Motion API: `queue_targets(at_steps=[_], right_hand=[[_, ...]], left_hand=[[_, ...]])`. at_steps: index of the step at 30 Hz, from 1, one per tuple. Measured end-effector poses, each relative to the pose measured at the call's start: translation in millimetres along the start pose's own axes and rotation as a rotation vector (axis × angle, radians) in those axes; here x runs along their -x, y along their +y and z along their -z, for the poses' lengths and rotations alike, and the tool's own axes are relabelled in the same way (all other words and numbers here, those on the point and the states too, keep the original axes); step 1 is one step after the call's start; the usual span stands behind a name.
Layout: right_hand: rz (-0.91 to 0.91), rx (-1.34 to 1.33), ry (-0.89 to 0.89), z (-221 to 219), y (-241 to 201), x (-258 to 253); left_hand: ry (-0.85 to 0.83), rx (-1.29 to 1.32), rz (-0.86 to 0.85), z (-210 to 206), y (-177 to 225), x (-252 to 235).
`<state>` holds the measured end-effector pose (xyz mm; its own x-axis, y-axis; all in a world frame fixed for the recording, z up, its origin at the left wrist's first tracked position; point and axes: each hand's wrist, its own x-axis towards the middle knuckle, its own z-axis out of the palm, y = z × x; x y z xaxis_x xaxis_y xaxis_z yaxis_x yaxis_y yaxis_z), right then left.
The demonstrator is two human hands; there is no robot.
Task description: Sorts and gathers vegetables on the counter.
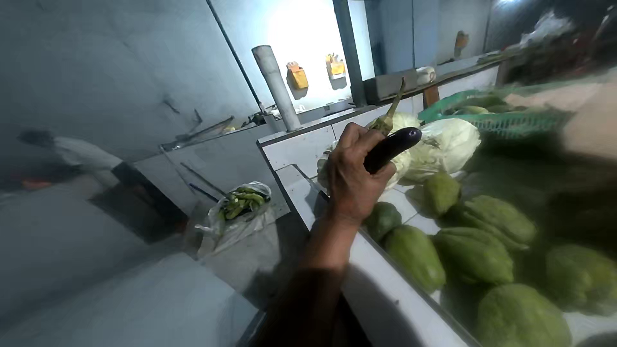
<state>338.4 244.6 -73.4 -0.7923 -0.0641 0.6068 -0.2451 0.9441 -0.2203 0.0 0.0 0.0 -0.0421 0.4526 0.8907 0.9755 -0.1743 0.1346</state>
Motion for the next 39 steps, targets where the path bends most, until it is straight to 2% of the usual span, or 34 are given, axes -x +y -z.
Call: queue_targets(at_steps=[1, 3, 4, 6, 8, 10, 11, 13, 15, 17, 20, 22, 24, 25, 27, 28, 29, 31, 34, 37, 39], right_hand=[[-0.096, -0.075, 0.005, 2.8, -7.4, 7.0], [-0.462, -0.224, 0.094, 3.4, -15.8, 12.3], [-0.655, -0.313, 0.153, 1.8, -13.5, 8.5], [-0.857, -0.517, 0.262, -2.9, -1.1, -0.7], [-0.881, -0.781, 0.389, -11.1, 10.2, -5.4], [-0.801, -0.983, 0.331, -15.0, 12.9, -5.7], [-0.818, -0.987, 0.317, -16.2, 8.6, -6.7], [-0.883, -0.818, 0.269, -14.1, 4.6, -6.1], [-0.971, -0.506, 0.169, -8.7, 4.9, -4.6], [-0.909, -0.314, 0.096, -5.9, 2.0, 2.2], [-0.805, -0.19, 0.074, -7.1, -8.3, 12.9], [-0.773, -0.068, -0.062, -7.6, 2.9, 6.5], [-0.603, 0.174, -0.249, -10.2, 11.0, 0.6], [-0.48, 0.272, -0.289, -12.5, 11.7, 0.5], [-0.25, 0.357, -0.192, -21.3, 3.6, -3.7], [-0.201, 0.364, -0.09, -25.8, -11.0, -13.7], [-0.257, 0.366, -0.047, -26.0, -34.5, -30.4], [-0.437, 0.301, -0.122, -15.4, -101.7, -75.9], [-0.536, 0.104, -0.168, -27.7, -159.8, -105.3], [-0.196, 0.049, -0.398, -59.1, -194.4, -91.5], [-0.042, 0.241, -0.509, -78.4, -206.0, -82.2]], left_hand=[[0.061, 0.001, -0.039, -6.9, -8.3, -1.6], [0.101, 0.006, -0.07, -12.4, -14.9, -2.9], [0.099, 0.002, -0.07, -12.3, -14.6, -3.0], [0.042, -0.009, -0.022, -5.6, -5.6, -1.6], [-0.064, -0.015, 0.071, 6.3, 11.0, 0.5], [-0.061, -0.018, 0.073, 6.1, 11.1, 0.6], [-0.024, -0.007, 0.038, 1.8, 4.9, 0.2], [0.07, 0.013, -0.051, -10.0, -11.8, -2.0], [0.072, 0.009, -0.063, -11.3, -14.6, -2.8], [0.063, 0.003, -0.052, -10.6, -14.6, -3.0], [0.065, 0.006, -0.055, -11.1, -15.3, -3.2], [0.072, 0.012, -0.064, -11.6, -15.9, -3.2], [0.069, 0.019, -0.064, -11.0, -16.0, -3.1], [0.067, 0.017, -0.06, -10.9, -16.1, -3.2], [0.064, 0.014, -0.057, -10.4, -16.1, -3.1], [0.072, 0.018, -0.058, -10.2, -16.0, -3.1], [0.084, 0.019, -0.056, -10.3, -15.7, -3.2], [0.11, 0.033, -0.044, -10.3, -14.7, -3.4], [0.145, 0.044, -0.033, -10.0, -14.3, -2.6], [0.182, 0.055, -0.032, -10.6, -14.3, -2.6], [0.178, 0.062, -0.034, -10.5, -14.8, -2.7]])
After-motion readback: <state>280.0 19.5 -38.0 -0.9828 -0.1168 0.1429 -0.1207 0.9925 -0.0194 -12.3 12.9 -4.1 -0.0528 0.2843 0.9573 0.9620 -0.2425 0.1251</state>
